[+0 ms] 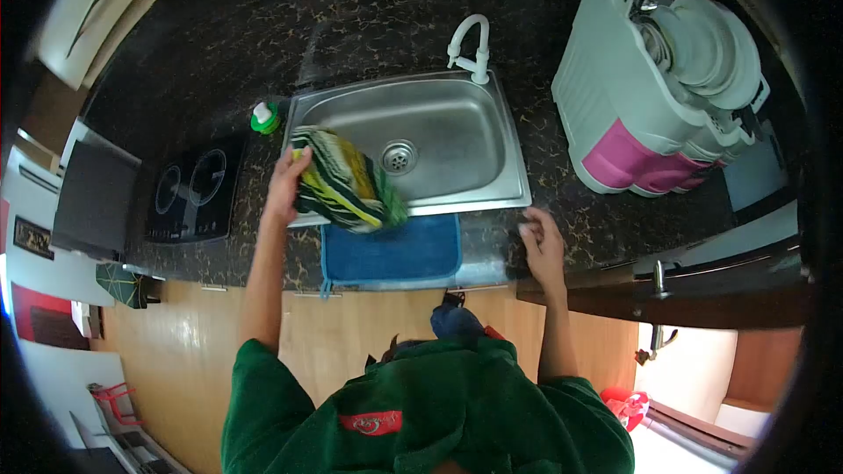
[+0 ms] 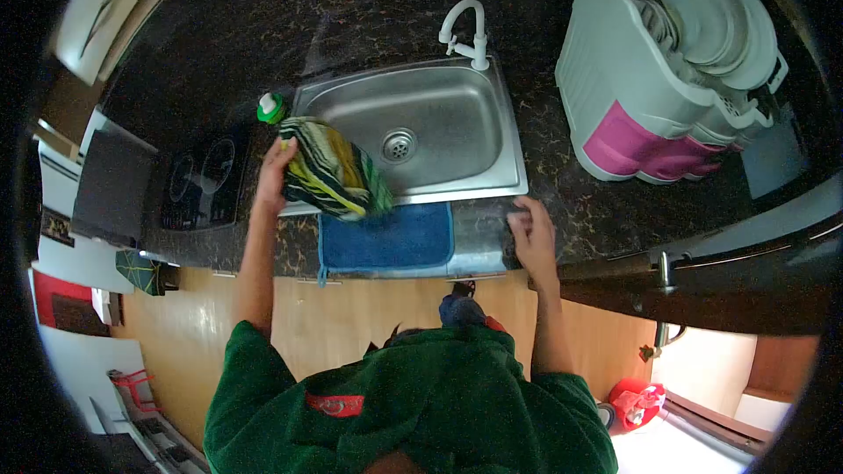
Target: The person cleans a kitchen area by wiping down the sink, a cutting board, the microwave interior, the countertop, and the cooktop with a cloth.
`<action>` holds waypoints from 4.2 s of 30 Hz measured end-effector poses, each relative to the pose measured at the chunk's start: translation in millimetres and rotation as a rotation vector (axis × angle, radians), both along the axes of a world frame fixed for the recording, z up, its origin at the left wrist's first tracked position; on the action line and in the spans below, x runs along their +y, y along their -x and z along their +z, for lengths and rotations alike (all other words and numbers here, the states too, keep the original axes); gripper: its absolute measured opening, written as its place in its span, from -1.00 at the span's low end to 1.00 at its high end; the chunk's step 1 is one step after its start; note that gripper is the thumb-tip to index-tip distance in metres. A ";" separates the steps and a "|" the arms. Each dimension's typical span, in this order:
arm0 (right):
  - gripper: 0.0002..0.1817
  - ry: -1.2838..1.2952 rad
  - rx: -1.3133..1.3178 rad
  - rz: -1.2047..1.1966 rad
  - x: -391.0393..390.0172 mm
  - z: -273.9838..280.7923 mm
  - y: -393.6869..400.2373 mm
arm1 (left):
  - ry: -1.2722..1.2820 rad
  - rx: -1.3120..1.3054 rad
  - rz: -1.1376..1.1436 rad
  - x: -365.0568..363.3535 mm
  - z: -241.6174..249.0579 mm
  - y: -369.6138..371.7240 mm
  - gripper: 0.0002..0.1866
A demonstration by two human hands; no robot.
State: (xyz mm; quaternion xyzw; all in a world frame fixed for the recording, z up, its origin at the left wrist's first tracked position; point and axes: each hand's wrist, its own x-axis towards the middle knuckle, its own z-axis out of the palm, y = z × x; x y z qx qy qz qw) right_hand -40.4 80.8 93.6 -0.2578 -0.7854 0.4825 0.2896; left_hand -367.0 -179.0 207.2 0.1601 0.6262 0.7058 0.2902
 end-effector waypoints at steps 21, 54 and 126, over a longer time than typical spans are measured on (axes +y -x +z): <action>-0.72 -0.214 -0.180 -0.499 8.7 -58.0 -0.2 | 0.558 1.333 -0.603 304.5 -251.6 33.7 -0.27; -0.67 -0.394 -0.316 -0.395 10.5 -58.2 -8.7 | 1.989 1.555 -1.214 23.6 -179.5 192.0 -0.57; -0.55 0.914 1.123 -0.736 -202.1 -65.8 -68.5 | 0.043 0.604 -1.321 69.0 -64.4 -219.1 -0.23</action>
